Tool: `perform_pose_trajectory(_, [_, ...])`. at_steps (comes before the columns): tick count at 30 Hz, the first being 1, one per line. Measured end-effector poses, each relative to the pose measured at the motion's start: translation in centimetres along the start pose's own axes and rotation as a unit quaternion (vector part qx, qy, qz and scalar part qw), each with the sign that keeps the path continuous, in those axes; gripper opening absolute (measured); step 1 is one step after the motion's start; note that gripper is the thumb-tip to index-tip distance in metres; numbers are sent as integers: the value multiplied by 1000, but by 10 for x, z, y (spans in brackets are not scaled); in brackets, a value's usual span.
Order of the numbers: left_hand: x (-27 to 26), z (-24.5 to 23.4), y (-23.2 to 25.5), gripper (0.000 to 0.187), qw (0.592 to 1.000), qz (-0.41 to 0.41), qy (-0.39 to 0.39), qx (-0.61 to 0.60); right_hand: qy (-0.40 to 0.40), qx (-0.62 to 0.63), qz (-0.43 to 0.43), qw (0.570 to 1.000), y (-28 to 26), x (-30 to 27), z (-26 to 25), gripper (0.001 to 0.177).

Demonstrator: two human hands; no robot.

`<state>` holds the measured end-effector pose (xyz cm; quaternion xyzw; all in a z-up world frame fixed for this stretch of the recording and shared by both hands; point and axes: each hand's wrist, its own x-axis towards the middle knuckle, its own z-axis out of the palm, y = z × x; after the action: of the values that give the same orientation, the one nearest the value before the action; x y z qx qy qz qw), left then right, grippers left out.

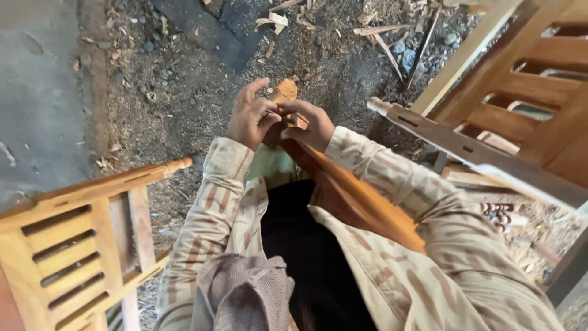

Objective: The person sands a wooden chair part using a sanding block. They hold the piece with one hand and rub the sanding block along the edges and surfaces with the other hand, turning the piece to access different areas.

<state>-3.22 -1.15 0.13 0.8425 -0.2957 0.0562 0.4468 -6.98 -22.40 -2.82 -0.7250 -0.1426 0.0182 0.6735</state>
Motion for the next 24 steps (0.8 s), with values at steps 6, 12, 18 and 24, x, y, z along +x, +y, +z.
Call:
perform_pose_trajectory(6, [-35,16,26,27,970,-199,106,-96,19,100,49,994,11,-24,-4,16])
perform_pose_trajectory(12, [-34,15,30,22,966,-214,124,-77,-36,52,-91,994,12,-16,-6,56])
perform_pose_trajectory(18, [-29,13,48,25,957,-232,160,-75,-72,127,-11,989,-7,-10,7,58])
perform_pose_trajectory(24, [-39,29,49,34,936,-273,222,7,-111,108,7,988,13,-29,7,49])
